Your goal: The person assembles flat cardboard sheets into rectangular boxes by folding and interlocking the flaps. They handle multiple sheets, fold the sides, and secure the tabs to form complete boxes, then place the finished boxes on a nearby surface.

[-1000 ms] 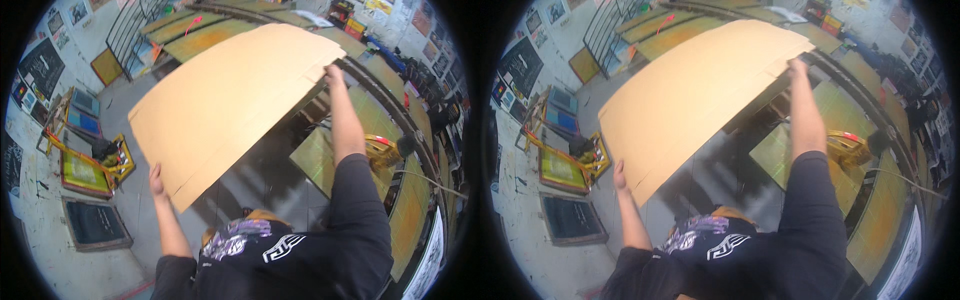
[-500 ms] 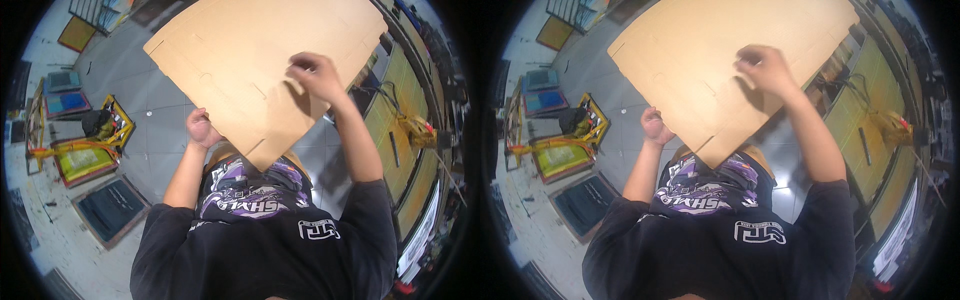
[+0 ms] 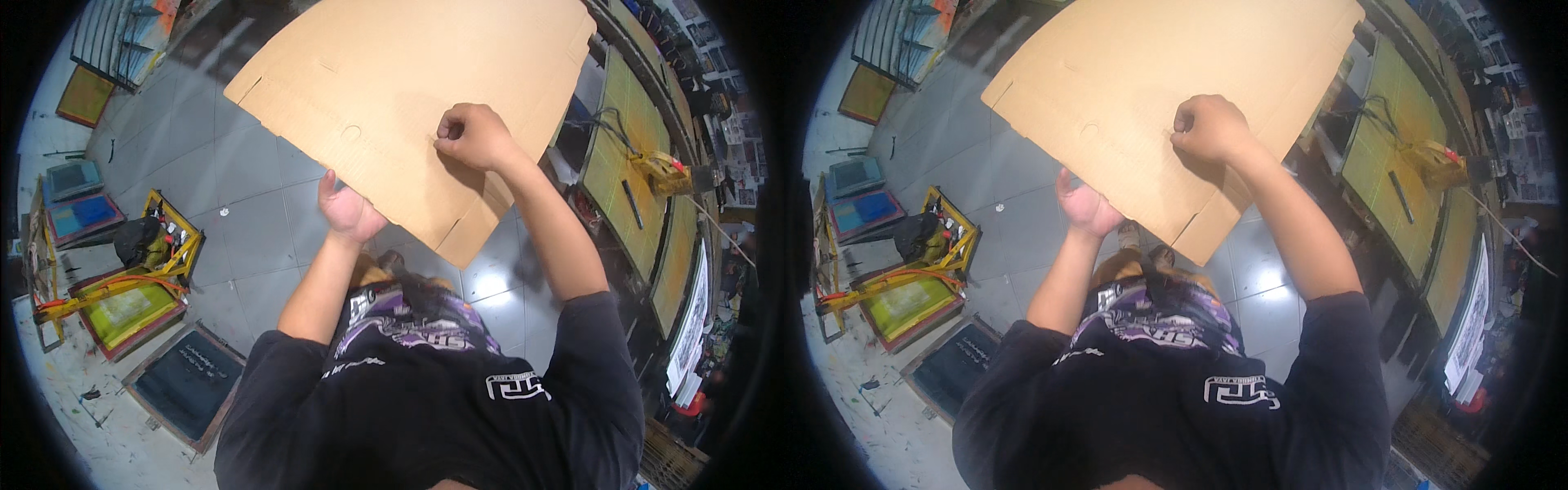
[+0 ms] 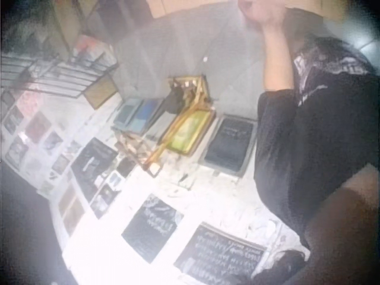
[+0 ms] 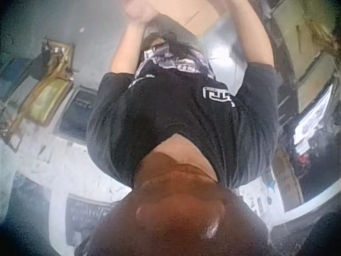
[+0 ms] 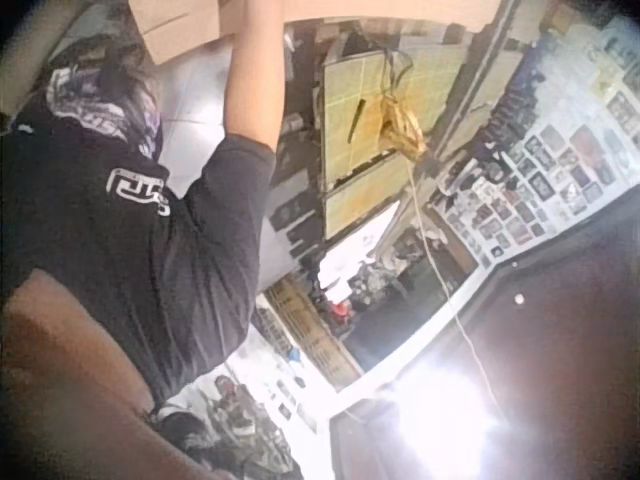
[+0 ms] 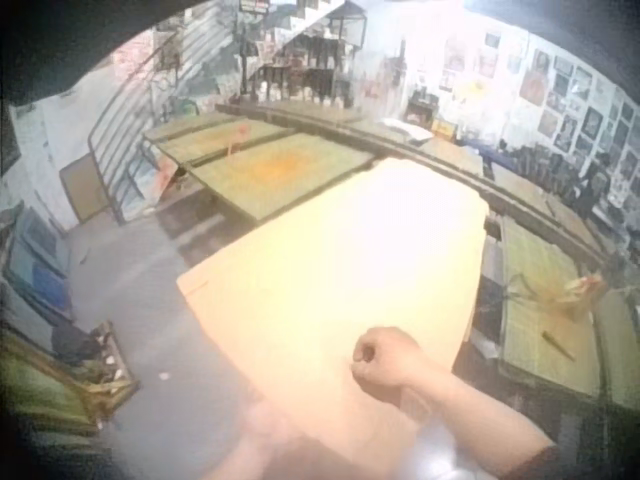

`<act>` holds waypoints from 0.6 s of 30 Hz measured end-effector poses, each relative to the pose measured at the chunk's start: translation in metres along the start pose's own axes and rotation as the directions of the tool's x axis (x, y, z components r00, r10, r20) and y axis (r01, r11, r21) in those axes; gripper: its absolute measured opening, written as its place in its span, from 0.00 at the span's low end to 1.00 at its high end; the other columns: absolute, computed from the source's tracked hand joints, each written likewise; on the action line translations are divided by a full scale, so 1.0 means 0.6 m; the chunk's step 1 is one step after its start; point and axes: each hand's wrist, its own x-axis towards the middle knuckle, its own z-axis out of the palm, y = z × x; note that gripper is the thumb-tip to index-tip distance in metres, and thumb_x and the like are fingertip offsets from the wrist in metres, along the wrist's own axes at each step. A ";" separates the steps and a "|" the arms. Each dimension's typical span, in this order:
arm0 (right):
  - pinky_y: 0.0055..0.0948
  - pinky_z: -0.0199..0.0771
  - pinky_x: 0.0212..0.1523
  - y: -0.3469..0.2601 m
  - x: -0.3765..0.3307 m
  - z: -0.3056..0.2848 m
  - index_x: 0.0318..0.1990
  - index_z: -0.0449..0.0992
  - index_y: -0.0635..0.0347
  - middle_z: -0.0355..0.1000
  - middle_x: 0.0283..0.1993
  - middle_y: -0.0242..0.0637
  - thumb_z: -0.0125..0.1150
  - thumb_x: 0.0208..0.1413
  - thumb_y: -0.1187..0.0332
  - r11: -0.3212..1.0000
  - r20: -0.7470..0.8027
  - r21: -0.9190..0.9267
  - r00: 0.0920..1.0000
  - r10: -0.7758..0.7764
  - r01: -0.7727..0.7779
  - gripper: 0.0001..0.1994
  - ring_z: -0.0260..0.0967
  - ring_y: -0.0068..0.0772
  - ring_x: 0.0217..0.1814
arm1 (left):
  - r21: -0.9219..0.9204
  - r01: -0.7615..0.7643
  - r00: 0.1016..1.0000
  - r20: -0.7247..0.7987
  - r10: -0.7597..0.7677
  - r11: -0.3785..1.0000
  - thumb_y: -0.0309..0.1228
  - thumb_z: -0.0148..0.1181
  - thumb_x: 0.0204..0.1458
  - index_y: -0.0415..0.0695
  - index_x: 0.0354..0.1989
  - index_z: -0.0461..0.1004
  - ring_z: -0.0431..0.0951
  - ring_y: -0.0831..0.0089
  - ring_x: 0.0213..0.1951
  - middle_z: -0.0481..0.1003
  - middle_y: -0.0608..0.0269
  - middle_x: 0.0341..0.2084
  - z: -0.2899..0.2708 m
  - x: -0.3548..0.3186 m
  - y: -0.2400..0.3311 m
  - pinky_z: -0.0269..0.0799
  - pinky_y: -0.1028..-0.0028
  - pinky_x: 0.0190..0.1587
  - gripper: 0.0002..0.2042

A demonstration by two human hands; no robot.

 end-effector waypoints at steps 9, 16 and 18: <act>0.34 0.72 0.37 -0.053 0.011 -0.024 0.26 0.76 0.54 0.74 0.30 0.37 0.64 0.36 0.55 0.970 0.056 -0.177 0.982 0.182 -0.170 0.14 0.72 0.38 0.36 | -0.142 -0.116 0.992 0.025 0.120 0.983 0.62 0.51 0.43 0.46 0.65 0.48 0.51 0.55 0.63 0.50 0.54 0.63 -0.004 0.006 -0.007 0.48 0.53 0.62 0.44; 0.33 0.69 0.30 -0.028 0.024 0.001 0.24 0.72 0.57 0.72 0.23 0.35 0.65 0.36 0.58 0.981 -0.019 -0.192 1.000 0.019 -0.023 0.13 0.71 0.36 0.29 | -0.147 -0.194 0.981 -0.020 0.193 0.970 0.64 0.42 0.48 0.47 0.64 0.50 0.55 0.57 0.61 0.54 0.58 0.62 -0.030 0.026 -0.006 0.53 0.53 0.61 0.40; 0.33 0.68 0.30 -0.025 0.028 0.001 0.24 0.72 0.58 0.71 0.23 0.35 0.65 0.36 0.60 0.986 -0.005 -0.164 1.000 0.004 -0.005 0.13 0.70 0.36 0.29 | -0.296 -0.050 0.999 -0.030 0.042 0.954 0.61 0.37 0.52 0.46 0.63 0.52 0.57 0.56 0.61 0.56 0.57 0.61 -0.050 0.034 -0.014 0.53 0.53 0.61 0.37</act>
